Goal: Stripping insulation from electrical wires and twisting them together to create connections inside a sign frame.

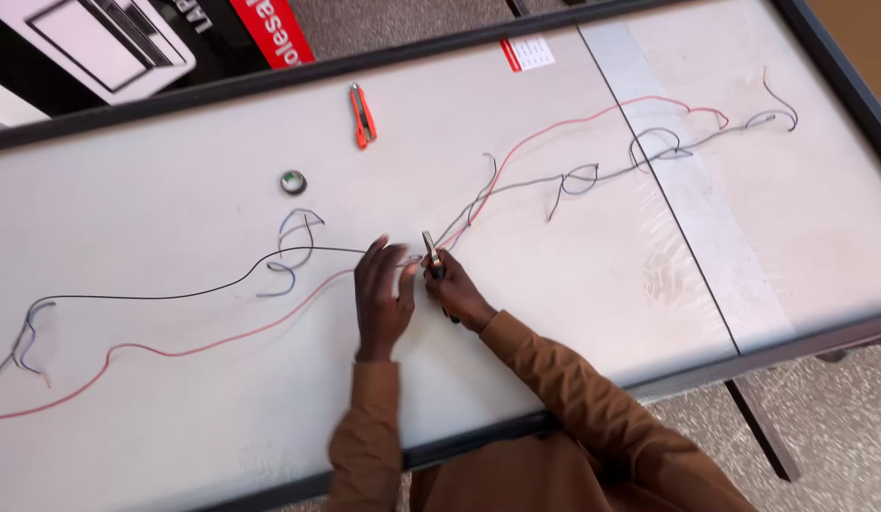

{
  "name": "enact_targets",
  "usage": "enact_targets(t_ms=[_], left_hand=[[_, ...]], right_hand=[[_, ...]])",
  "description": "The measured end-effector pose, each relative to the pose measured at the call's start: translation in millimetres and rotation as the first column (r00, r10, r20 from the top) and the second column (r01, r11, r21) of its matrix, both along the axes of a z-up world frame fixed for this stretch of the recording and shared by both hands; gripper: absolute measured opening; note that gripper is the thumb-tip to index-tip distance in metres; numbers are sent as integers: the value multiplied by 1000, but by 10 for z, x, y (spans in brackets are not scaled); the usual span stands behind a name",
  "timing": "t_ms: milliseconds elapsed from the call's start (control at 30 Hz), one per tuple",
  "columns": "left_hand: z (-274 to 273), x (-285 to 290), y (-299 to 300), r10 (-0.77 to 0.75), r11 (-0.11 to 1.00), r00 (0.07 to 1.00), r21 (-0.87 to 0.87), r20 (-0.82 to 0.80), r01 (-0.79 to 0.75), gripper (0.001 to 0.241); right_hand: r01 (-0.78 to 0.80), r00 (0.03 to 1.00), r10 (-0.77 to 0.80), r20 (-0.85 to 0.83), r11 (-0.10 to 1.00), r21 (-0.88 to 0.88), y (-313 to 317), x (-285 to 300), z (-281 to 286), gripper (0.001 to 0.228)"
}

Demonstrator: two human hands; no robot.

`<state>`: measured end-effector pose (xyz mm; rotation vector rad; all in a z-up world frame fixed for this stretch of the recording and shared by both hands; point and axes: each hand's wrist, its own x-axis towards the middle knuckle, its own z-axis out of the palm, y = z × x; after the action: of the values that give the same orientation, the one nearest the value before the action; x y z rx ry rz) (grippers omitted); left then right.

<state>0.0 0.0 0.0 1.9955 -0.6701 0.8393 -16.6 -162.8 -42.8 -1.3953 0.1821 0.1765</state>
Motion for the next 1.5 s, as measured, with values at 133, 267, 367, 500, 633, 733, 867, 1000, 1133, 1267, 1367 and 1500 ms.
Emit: enact_targets(t_ms=[133,267,367,500,633,733,867,1000,1133,1267,1367,1500], left_hand=[[-638,377,240,-97,956,994,272,-49,107,26],[-673,492,319,-84,927,996,364,-17,84,15],[-496,363,181,-105,920,991,370,-80,127,25],[-482,344,46,-145,898,968,384,-203,215,6],[-586,365,62,-64,916,978,376,-199,137,6],[-591,391,235,43,947,972,320,-232,34,19],[-749,526,338,84,949,949,315,-305,17,16],[-844,523,272,96,967,935,256,-340,-6,11],[-844,459,128,61,987,929,162,-366,-1,9],[-768,444,84,2,998,915,60,-403,24,7],[-754,421,130,-27,1000,889,-6,-456,27,6],[-902,441,137,-45,999,875,-45,-481,26,3]], right_hand=[[-44,997,48,66,997,-60,-81,82,-278,41],[-34,989,52,137,991,-128,-44,53,-299,48],[-12,983,60,174,964,-265,-119,-12,-296,45],[-50,967,167,194,867,-495,-203,66,-176,49],[-167,923,341,179,773,-612,-487,-42,-79,82],[-224,865,465,187,694,-684,-735,-116,-230,97],[-376,807,560,-188,241,-895,-757,-407,238,83],[-272,905,425,-15,552,-788,-656,-360,382,57],[-18,920,373,123,353,-935,-532,-58,227,48],[105,873,457,171,167,-980,-449,203,-164,25],[161,840,469,273,266,-951,-422,196,-123,9],[169,809,451,378,438,-883,-452,86,73,9]])
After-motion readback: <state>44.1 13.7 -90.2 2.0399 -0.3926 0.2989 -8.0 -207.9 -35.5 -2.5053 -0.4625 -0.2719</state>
